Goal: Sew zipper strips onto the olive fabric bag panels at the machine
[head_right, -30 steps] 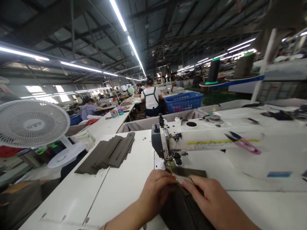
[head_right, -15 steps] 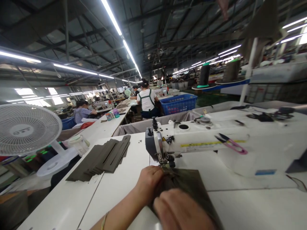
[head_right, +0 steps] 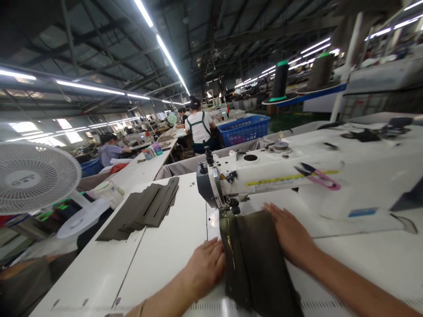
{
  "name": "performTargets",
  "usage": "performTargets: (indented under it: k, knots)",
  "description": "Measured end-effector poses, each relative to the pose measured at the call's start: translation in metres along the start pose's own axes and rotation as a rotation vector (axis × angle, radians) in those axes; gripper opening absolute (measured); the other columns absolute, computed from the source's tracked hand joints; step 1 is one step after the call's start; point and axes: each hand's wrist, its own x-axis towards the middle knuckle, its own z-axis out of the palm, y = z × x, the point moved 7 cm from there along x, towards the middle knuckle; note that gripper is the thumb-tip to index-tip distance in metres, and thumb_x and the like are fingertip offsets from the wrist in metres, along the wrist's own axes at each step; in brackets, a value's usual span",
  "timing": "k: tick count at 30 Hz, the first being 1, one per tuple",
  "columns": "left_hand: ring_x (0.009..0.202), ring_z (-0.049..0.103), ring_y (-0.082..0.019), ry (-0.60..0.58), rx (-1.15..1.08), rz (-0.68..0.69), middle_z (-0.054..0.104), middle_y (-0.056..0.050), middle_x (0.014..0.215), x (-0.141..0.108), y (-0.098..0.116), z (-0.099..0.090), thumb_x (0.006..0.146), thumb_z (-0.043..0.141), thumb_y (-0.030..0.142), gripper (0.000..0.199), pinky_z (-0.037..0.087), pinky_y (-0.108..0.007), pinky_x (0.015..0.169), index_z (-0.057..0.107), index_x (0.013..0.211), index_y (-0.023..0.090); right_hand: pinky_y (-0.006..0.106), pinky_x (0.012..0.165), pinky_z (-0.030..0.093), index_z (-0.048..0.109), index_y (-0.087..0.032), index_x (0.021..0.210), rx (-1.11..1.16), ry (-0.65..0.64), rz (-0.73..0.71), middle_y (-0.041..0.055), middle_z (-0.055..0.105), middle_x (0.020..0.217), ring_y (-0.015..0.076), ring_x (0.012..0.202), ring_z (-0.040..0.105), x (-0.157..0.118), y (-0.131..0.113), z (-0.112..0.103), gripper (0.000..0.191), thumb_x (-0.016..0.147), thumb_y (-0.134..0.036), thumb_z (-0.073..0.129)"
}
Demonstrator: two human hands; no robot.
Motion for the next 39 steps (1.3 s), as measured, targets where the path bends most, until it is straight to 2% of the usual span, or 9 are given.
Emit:
performTargets:
  k: [6,10,14,18,24,27,31,35,39]
  knots:
    - [0.094,0.058,-0.021,-0.072,-0.273,-0.154,0.062,-0.012,0.101,-0.007,-0.014,-0.002,0.075,0.043,0.013,0.028,0.047,-0.038,0.089,0.057,0.099,0.013,0.051,0.1,0.034,0.054,-0.013,0.121,-0.116,-0.035,-0.051,0.0131,0.051,0.129,0.0285,0.121,0.044,-0.012,0.024,0.026,0.043,0.084,-0.023,0.036]
    - [0.11,0.05,-0.024,-0.058,-0.199,-0.303,0.062,-0.011,0.106,0.004,-0.037,0.015,0.074,0.045,0.012,0.03,0.04,-0.045,0.097,0.058,0.101,0.014,0.047,0.096,0.039,0.056,-0.012,0.114,0.042,0.011,-0.056,0.0147,0.058,0.12,0.0276,0.112,0.052,-0.007,0.014,0.005,0.04,0.086,-0.029,0.033]
    - [0.106,0.052,-0.025,-0.08,-0.101,-0.317,0.064,-0.01,0.098,0.008,-0.036,0.033,0.069,0.051,0.012,0.023,0.033,-0.048,0.103,0.061,0.089,0.015,0.042,0.085,0.046,0.062,-0.015,0.094,0.18,0.056,0.189,0.0133,0.066,0.097,0.0263,0.093,0.061,0.0,0.018,-0.019,0.048,0.09,-0.042,0.023]
    - [0.101,0.053,-0.026,-0.088,-0.081,-0.322,0.062,-0.011,0.095,0.008,-0.033,0.033,0.069,0.052,0.016,0.023,0.034,-0.049,0.102,0.061,0.089,0.014,0.032,0.06,0.049,0.057,-0.02,0.091,0.254,-0.063,0.398,0.0032,0.065,0.068,0.0216,0.066,0.063,0.009,0.02,-0.01,0.036,0.084,-0.05,0.039]
    - [0.094,0.055,-0.025,-0.124,-0.044,-0.298,0.062,-0.01,0.089,0.011,-0.033,0.031,0.067,0.053,0.016,0.018,0.036,-0.048,0.101,0.061,0.083,0.013,0.027,0.055,0.044,0.048,-0.022,0.072,0.023,0.027,0.101,0.0,0.06,0.062,0.0166,0.056,0.058,0.035,0.015,-0.007,0.015,0.083,-0.028,0.042]
    - [0.093,0.056,-0.023,-0.068,-0.026,-0.287,0.062,-0.009,0.088,0.012,-0.032,0.03,0.069,0.05,0.01,0.016,0.038,-0.045,0.1,0.06,0.081,0.014,0.032,0.058,0.044,0.05,-0.02,0.069,-0.062,0.018,0.069,0.0044,0.059,0.063,0.021,0.061,0.058,0.039,0.013,-0.007,0.014,0.081,-0.02,0.043]
    - [0.094,0.056,-0.023,0.012,-0.086,-0.333,0.063,-0.008,0.088,0.01,-0.034,0.028,0.072,0.049,0.007,0.013,0.041,-0.046,0.095,0.058,0.076,0.016,0.043,0.073,0.044,0.06,-0.015,0.077,-0.186,0.08,-0.112,0.0126,0.062,0.082,0.0275,0.081,0.058,0.031,-0.032,-0.012,0.024,0.085,-0.013,0.037]
    - [0.085,0.057,-0.022,0.096,-0.15,-0.431,0.061,-0.008,0.086,0.007,-0.042,0.023,0.078,0.044,0.007,0.015,0.049,-0.045,0.082,0.056,0.082,0.015,0.037,0.086,0.048,0.061,-0.009,0.104,-0.114,0.099,-0.402,0.0134,0.065,0.1,0.0226,0.095,0.059,0.009,-0.089,0.005,0.03,0.089,-0.015,0.035]
    - [0.093,0.058,-0.024,0.178,-0.107,-0.416,0.062,-0.013,0.099,0.005,-0.048,0.02,0.084,0.041,0.008,0.021,0.053,-0.044,0.08,0.056,0.098,0.013,0.039,0.093,0.048,0.059,-0.001,0.111,-0.082,0.015,-0.431,0.0179,0.061,0.114,0.0243,0.107,0.055,0.002,-0.097,0.025,0.037,0.088,-0.011,0.032]
